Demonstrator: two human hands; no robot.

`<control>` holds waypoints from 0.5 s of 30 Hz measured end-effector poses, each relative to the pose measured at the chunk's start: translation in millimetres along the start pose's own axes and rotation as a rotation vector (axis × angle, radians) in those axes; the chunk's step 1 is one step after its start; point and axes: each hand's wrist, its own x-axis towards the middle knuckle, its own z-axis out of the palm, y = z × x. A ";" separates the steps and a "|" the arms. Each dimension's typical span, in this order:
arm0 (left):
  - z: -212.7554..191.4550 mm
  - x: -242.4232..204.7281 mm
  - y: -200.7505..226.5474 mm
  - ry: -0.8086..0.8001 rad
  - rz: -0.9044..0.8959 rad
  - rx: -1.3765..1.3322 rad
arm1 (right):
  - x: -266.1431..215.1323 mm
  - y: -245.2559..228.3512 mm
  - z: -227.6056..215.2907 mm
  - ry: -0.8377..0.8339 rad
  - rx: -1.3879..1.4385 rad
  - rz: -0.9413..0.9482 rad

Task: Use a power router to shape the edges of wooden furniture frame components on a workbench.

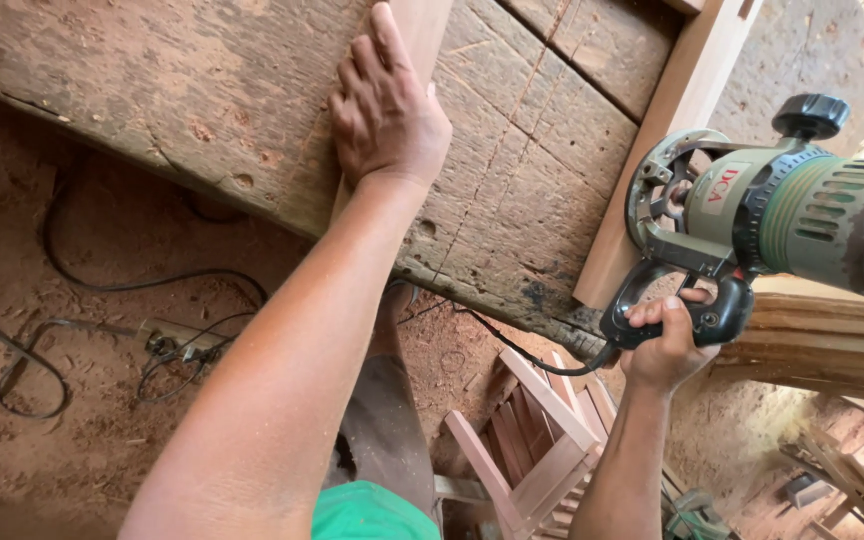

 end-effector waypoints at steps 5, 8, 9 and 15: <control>-10.8 1.0 1.7 -0.068 0.006 -0.012 | 15.6 0.4 2.9 0.012 -0.001 0.019; -8.7 2.2 2.1 -0.063 0.001 -0.014 | 24.7 -4.1 10.6 0.008 -0.021 0.029; -9.9 2.0 2.4 -0.059 0.000 -0.016 | 28.0 -4.3 12.2 0.005 -0.020 0.026; -23.6 1.2 3.5 -0.074 0.013 -0.025 | 45.4 -8.7 23.3 0.008 0.008 0.016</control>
